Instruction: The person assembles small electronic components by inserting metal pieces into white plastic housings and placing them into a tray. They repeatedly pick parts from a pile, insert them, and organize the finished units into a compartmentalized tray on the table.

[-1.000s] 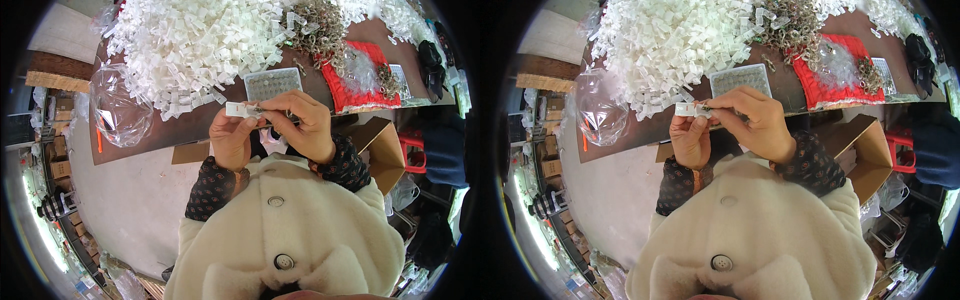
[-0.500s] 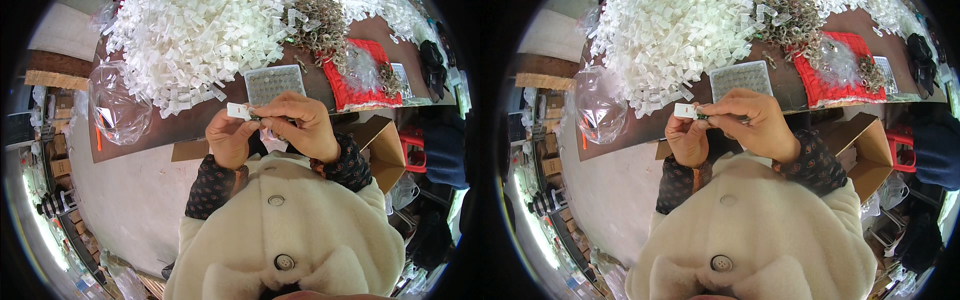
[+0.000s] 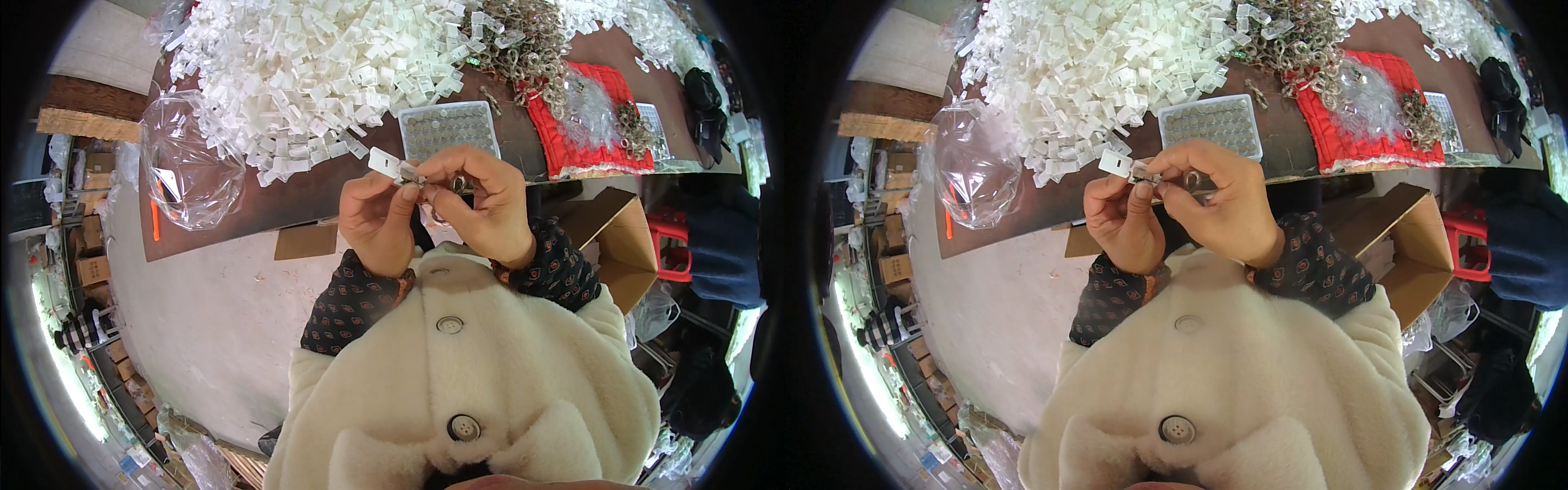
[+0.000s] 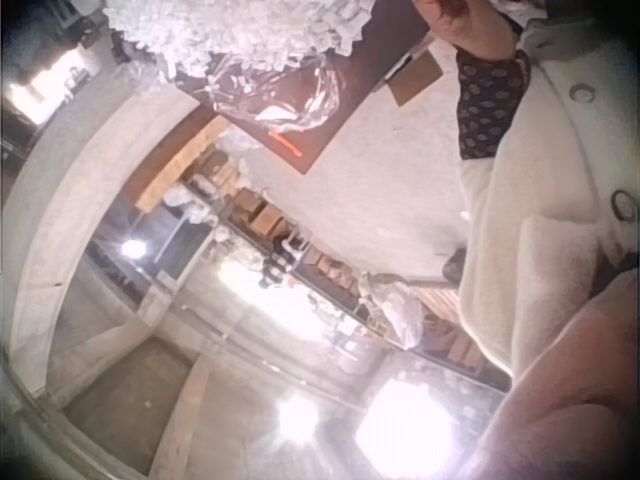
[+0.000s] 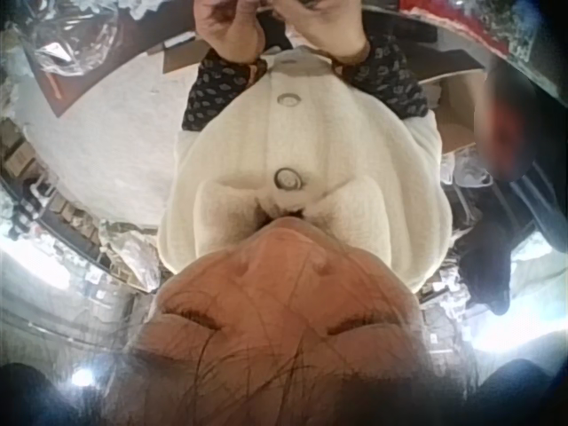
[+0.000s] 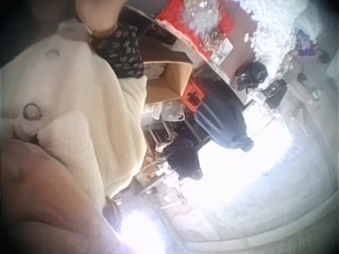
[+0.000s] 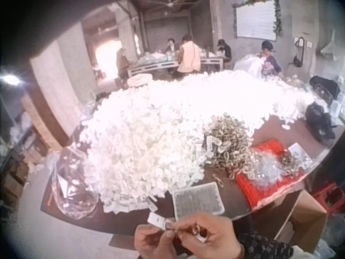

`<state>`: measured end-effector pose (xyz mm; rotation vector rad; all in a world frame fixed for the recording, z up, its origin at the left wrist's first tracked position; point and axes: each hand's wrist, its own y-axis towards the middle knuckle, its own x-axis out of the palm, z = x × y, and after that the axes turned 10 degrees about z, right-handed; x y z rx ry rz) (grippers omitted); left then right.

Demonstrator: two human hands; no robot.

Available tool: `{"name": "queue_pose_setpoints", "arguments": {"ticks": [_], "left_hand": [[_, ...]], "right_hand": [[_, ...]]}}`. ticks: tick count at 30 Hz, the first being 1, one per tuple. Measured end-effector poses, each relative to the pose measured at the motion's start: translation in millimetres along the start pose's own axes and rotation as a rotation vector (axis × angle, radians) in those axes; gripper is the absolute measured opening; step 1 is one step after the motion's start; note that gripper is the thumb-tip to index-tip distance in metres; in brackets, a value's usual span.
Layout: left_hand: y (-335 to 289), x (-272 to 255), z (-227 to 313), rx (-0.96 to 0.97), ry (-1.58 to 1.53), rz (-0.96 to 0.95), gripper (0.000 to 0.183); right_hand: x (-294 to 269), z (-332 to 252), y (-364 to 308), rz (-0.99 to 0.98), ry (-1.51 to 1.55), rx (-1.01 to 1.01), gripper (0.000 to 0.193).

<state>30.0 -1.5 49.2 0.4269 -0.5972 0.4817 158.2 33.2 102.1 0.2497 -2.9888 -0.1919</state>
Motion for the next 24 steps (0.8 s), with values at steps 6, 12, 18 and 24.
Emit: {"name": "queue_pose_setpoints", "arguments": {"ticks": [6,12,18,24], "left_hand": [[2.5,-3.1,5.4,0.005,0.107,-0.08,0.019],[0.1,-5.5,0.7,-0.271,-0.194,0.09,0.016],[-2.6,-16.4,-2.5,-0.338,-0.147,-0.01,0.016],[-7.8,-28.0,-3.1,-0.501,-0.071,0.064,0.013]], "right_hand": [[-8.4,-7.2,7.5,-0.061,-0.107,-0.125,0.018],[-0.6,5.0,7.5,-0.147,0.151,0.081,0.019],[-5.9,17.3,-2.5,-0.054,-0.553,-0.591,0.033],[-33.6,24.3,-17.1,-0.086,-0.409,-0.292,0.024]]}}
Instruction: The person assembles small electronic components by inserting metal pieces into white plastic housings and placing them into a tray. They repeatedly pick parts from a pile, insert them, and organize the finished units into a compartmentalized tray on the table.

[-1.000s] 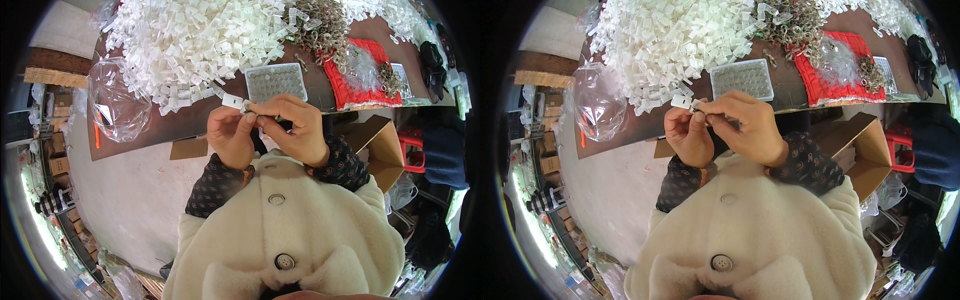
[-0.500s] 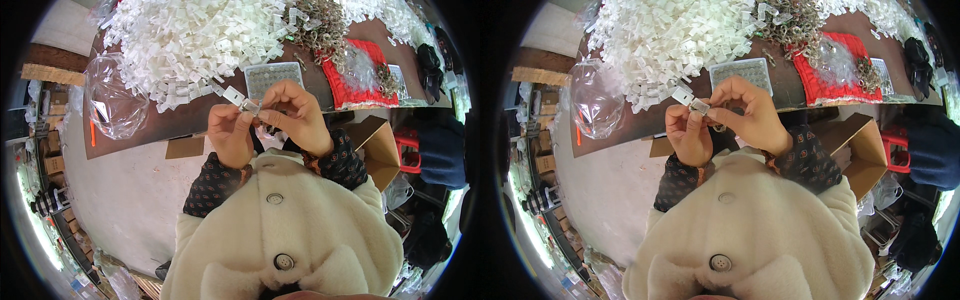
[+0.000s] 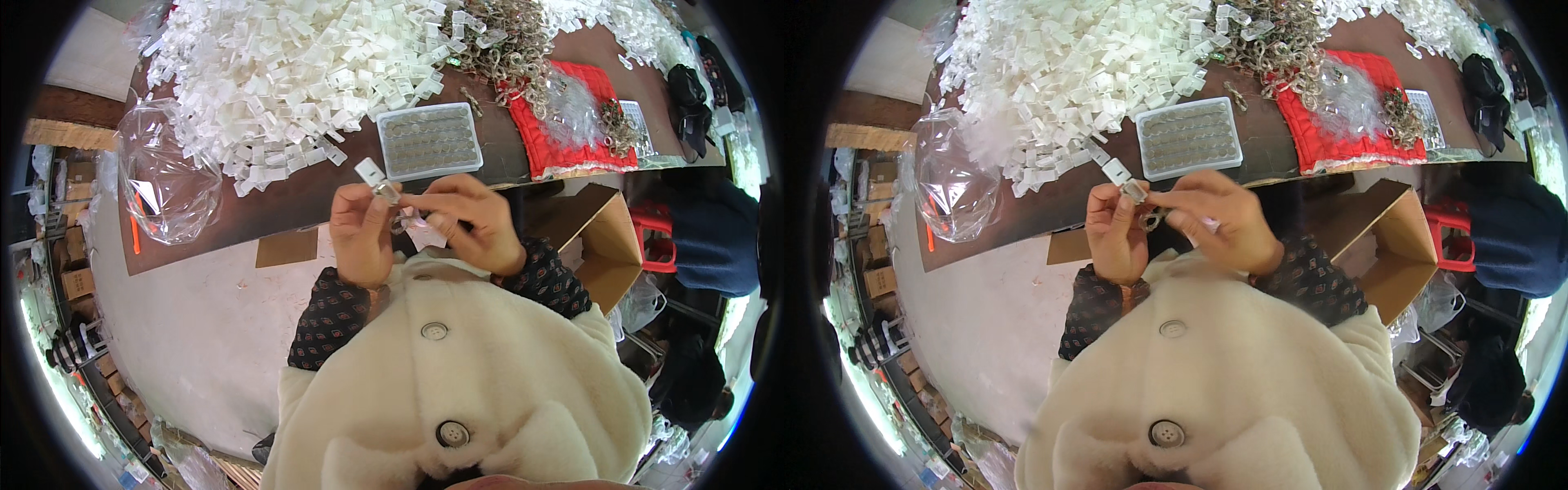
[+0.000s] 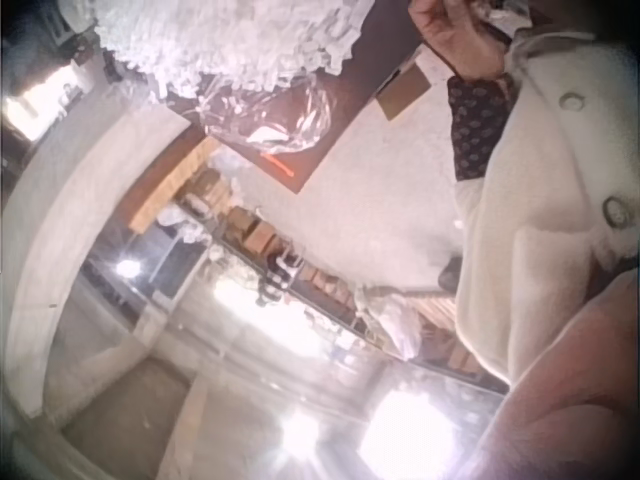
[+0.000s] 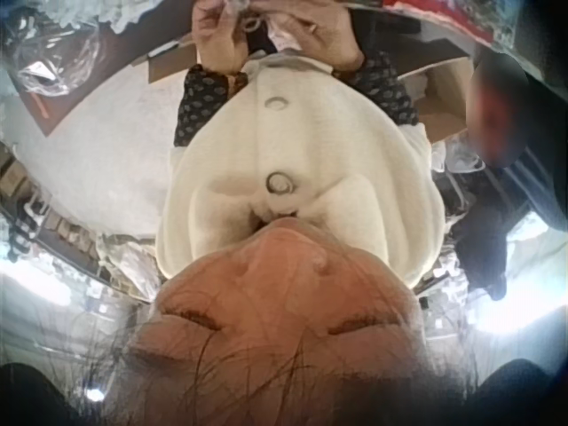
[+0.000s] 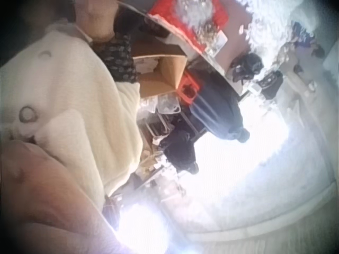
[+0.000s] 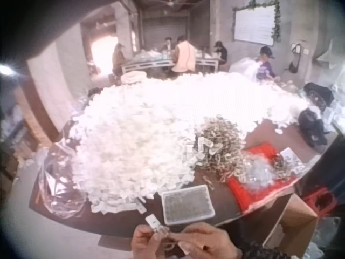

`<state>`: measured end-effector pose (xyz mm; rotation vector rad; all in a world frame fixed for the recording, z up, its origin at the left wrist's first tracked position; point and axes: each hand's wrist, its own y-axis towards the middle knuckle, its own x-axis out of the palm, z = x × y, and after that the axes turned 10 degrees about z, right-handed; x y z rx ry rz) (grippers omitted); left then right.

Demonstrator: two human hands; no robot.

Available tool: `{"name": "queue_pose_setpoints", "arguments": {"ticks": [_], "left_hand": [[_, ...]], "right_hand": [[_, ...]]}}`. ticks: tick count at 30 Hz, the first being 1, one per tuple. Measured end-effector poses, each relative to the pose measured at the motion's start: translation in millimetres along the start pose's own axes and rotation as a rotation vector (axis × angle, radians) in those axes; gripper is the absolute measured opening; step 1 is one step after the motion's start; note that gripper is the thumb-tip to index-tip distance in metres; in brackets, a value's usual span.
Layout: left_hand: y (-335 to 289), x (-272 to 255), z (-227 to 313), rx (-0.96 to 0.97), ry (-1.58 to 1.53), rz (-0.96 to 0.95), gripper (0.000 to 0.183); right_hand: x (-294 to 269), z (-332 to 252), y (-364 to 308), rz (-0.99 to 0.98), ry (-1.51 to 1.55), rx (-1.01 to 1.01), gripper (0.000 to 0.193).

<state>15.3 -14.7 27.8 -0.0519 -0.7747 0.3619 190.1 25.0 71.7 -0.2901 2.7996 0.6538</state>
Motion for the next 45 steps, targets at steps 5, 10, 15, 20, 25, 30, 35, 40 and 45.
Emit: {"name": "queue_pose_setpoints", "arguments": {"ticks": [5,10,15,20,25,30,35,40,45], "left_hand": [[7.9,-14.3,-1.6,-0.069,-0.102,-0.021,0.011],[8.0,-14.3,-10.5,-0.123,-0.091,-0.074,0.015],[6.1,-8.3,-12.4,-0.154,-0.063,-0.081,0.019],[10.1,-0.5,-16.5,-0.224,-0.114,-0.11,0.02],[13.2,10.9,-21.5,-0.228,-0.092,-0.141,0.021],[9.6,21.1,-23.6,-0.217,-0.13,-0.162,0.017],[4.3,23.2,-22.2,-0.139,-0.088,-0.156,0.017],[2.6,18.7,-19.8,-0.218,-0.16,-0.146,0.017],[1.7,16.1,-17.5,-0.294,-0.178,-0.137,0.016]], "right_hand": [[-31.1,35.0,11.2,0.259,-0.318,0.037,0.018],[-35.5,54.4,17.2,0.202,-0.403,-0.08,0.019],[-33.9,58.4,16.8,0.144,-0.433,-0.042,0.02],[-39.0,58.0,20.3,0.044,-0.473,-0.048,0.018],[-34.5,46.7,29.4,0.005,-0.537,0.008,0.016],[-24.7,13.4,21.8,0.063,-0.21,-0.129,0.019],[-14.5,-5.8,15.7,0.029,-0.114,-0.042,0.017],[-15.6,-4.1,19.8,0.022,-0.067,-0.061,0.021],[-12.3,-5.9,16.7,0.042,-0.095,-0.083,0.026]]}}
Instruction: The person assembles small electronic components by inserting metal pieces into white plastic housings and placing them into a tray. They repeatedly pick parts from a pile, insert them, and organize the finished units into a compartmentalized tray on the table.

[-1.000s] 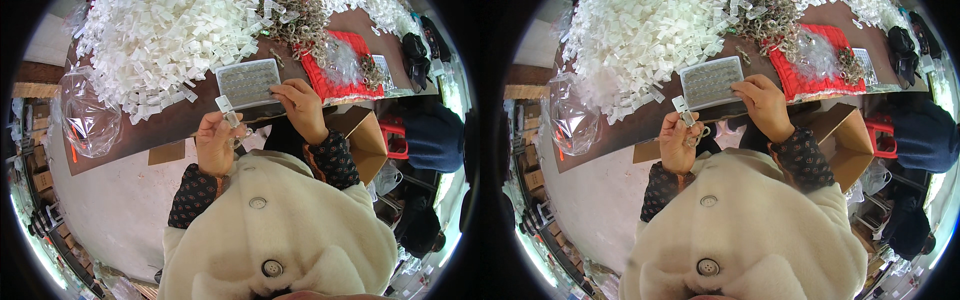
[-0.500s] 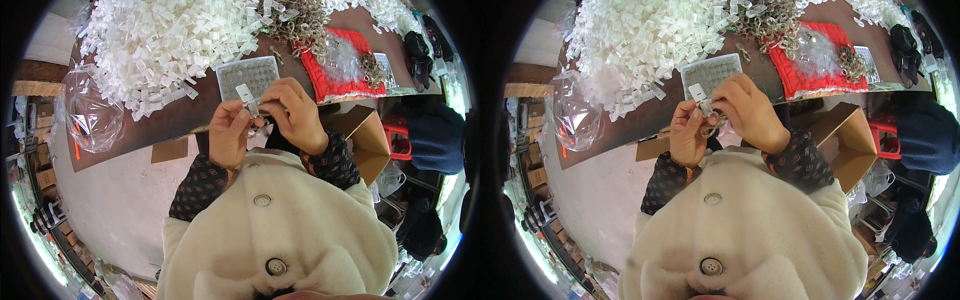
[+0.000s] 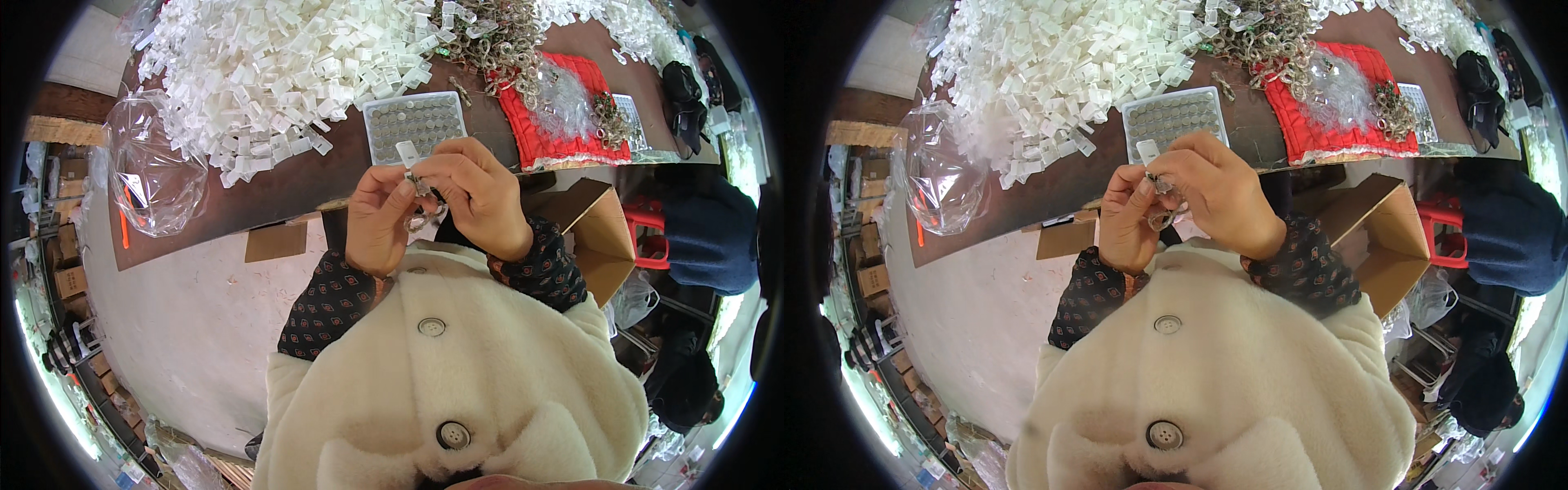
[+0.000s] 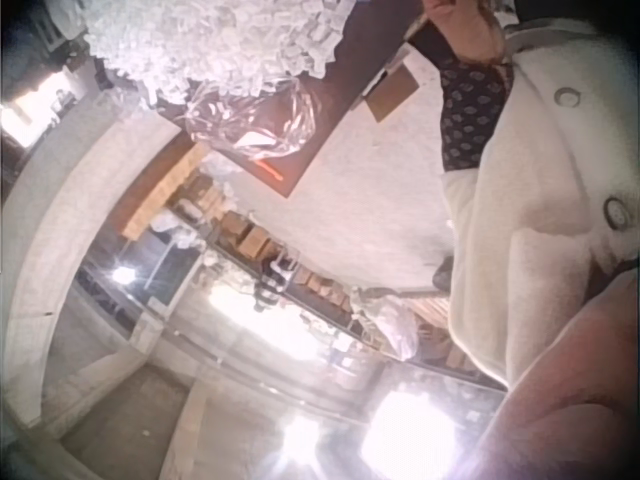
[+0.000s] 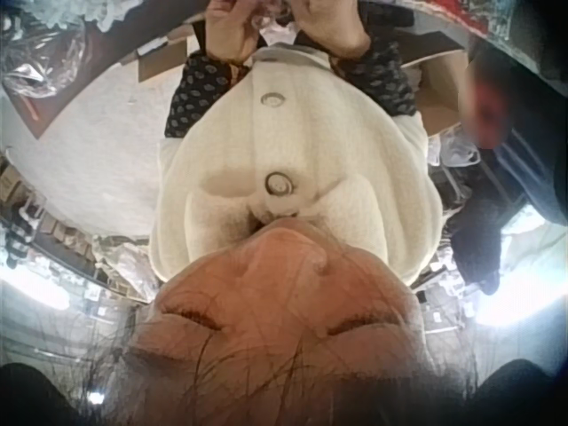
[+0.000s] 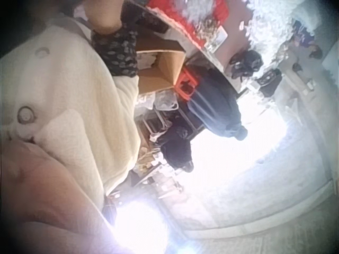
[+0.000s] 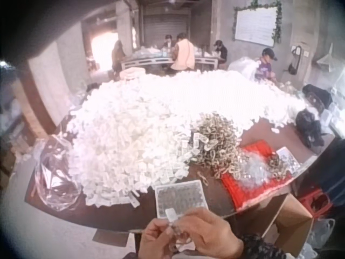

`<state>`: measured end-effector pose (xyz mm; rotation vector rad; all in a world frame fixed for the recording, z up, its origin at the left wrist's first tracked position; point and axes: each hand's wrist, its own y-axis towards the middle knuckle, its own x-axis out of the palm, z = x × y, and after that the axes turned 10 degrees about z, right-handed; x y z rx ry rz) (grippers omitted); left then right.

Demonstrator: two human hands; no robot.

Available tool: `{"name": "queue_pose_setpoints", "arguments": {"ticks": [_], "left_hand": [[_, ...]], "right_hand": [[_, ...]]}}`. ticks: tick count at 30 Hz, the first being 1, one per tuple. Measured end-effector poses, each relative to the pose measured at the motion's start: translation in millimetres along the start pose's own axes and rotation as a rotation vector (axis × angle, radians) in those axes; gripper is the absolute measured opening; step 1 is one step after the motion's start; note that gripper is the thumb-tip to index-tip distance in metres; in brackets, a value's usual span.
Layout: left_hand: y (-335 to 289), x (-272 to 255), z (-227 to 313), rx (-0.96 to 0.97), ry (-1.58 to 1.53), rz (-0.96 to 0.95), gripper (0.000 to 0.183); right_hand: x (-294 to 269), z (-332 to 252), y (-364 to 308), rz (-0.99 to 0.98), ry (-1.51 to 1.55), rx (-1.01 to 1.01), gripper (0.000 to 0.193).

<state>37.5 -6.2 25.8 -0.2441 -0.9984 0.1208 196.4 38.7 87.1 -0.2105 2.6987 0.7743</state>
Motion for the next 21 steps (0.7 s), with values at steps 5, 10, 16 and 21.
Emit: {"name": "queue_pose_setpoints", "arguments": {"ticks": [5,10,16,21], "left_hand": [[1.2,0.7,-1.1,0.001,0.019,0.005,0.015],[4.3,-1.6,-3.7,-0.023,0.018,0.003,0.015],[8.1,-5.5,-4.5,-0.001,0.028,0.047,0.014],[8.9,-9.9,-1.3,0.063,0.072,0.063,0.014]], "right_hand": [[3.7,6.0,-0.5,0.017,0.006,-0.109,0.025],[2.7,15.2,1.8,0.011,-0.014,-0.138,0.026],[-3.0,21.3,3.5,0.0,-0.051,-0.099,0.021],[-18.3,46.9,5.7,0.18,-0.273,0.021,0.019]]}}
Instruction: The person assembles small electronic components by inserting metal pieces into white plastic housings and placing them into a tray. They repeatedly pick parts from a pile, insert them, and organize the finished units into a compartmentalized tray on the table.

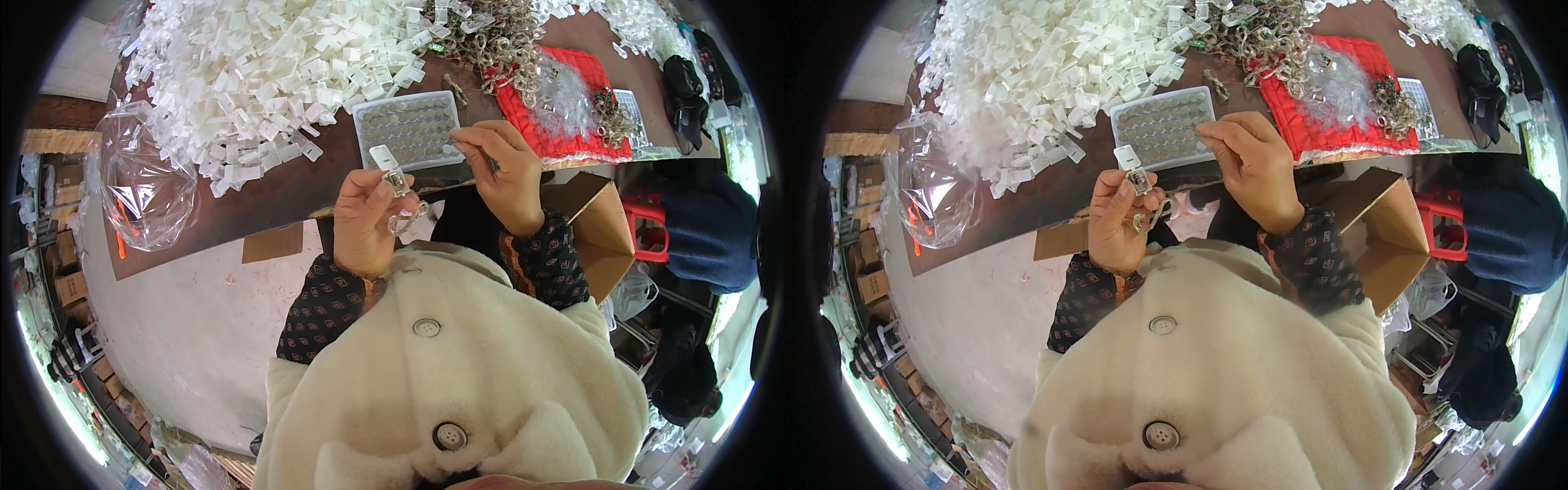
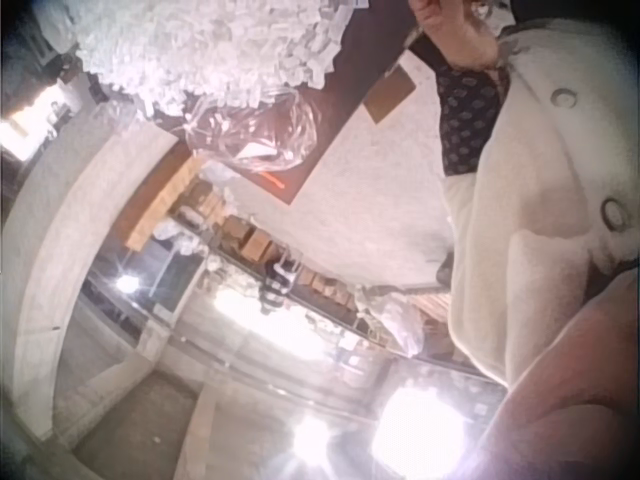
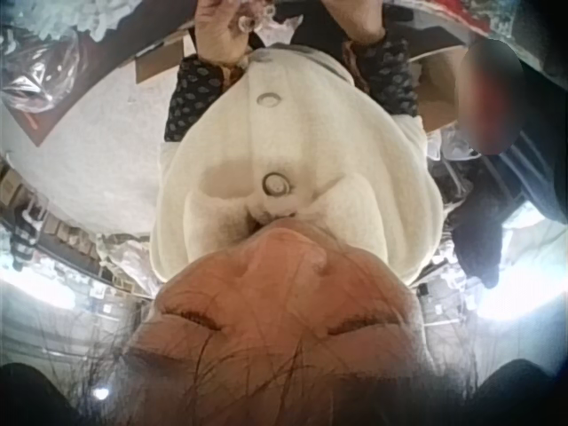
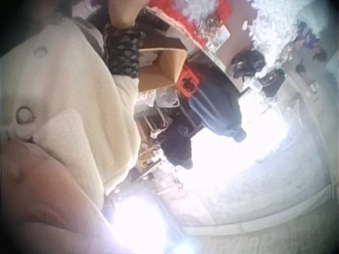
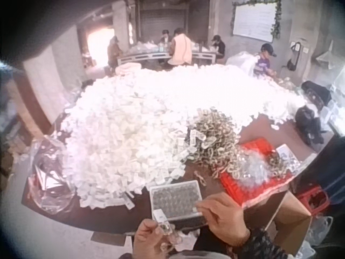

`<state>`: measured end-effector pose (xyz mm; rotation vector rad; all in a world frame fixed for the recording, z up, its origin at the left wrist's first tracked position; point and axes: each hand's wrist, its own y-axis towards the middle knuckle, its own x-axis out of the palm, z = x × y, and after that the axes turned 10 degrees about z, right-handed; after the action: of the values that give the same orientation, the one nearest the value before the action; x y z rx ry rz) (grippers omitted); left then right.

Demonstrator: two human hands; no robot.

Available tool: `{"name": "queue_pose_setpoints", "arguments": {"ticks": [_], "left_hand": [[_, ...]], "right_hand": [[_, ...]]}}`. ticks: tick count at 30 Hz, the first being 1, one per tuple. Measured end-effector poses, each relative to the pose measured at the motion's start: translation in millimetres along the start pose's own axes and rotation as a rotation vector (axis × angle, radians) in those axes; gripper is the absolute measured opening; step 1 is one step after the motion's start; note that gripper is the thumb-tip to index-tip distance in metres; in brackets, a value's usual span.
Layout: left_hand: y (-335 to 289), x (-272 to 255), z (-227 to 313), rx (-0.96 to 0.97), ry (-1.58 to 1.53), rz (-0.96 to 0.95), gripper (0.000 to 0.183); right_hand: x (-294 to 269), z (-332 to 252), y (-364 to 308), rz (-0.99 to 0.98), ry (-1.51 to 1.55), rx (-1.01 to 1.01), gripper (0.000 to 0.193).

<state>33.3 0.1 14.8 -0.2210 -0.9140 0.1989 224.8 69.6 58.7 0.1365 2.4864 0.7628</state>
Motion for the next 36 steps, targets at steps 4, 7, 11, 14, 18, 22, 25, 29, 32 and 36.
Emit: {"name": "queue_pose_setpoints", "arguments": {"ticks": [4,7,11,14,18,22,25,29,32,36], "left_hand": [[1.2,-2.4,0.2,-0.023,-0.017,-0.009,0.013],[1.5,-2.3,-0.7,-0.012,-0.014,-0.025,0.013],[1.2,-0.9,-1.6,-0.016,-0.093,-0.003,0.014],[1.5,-0.6,-1.1,-0.025,-0.096,-0.002,0.014],[1.9,-0.6,-0.1,-0.036,-0.103,-0.008,0.013],[0.3,1.6,-0.8,-0.026,-0.084,0.008,0.013],[-2.5,4.0,-1.3,0.003,-0.04,0.004,0.011],[-5.6,3.1,1.4,0.005,-0.112,-0.052,0.013],[-7.3,-0.7,2.7,-0.033,-0.125,-0.046,0.013],[-7.6,-5.7,2.9,-0.076,-0.102,-0.039,0.012]], "right_hand": [[8.4,17.9,-3.2,-0.055,-0.128,-0.206,0.025],[13.6,20.9,-4.3,-0.098,-0.214,-0.289,0.027],[12.9,17.5,-2.7,-0.135,-0.253,-0.333,0.024],[11.6,14.5,-0.8,-0.157,-0.262,-0.339,0.022],[11.0,8.0,2.2,-0.172,-0.264,-0.332,0.02],[12.9,-11.8,-0.1,-0.067,-0.007,-0.224,0.017],[16.6,-30.9,-5.1,-0.045,0.134,-0.23,0.016],[19.3,-42.9,-4.0,-0.073,0.128,-0.265,0.015],[16.5,-45.7,-2.3,-0.151,0.113,-0.239,0.015],[11.9,-46.8,1.6,-0.274,0.092,-0.212,0.014]]}}
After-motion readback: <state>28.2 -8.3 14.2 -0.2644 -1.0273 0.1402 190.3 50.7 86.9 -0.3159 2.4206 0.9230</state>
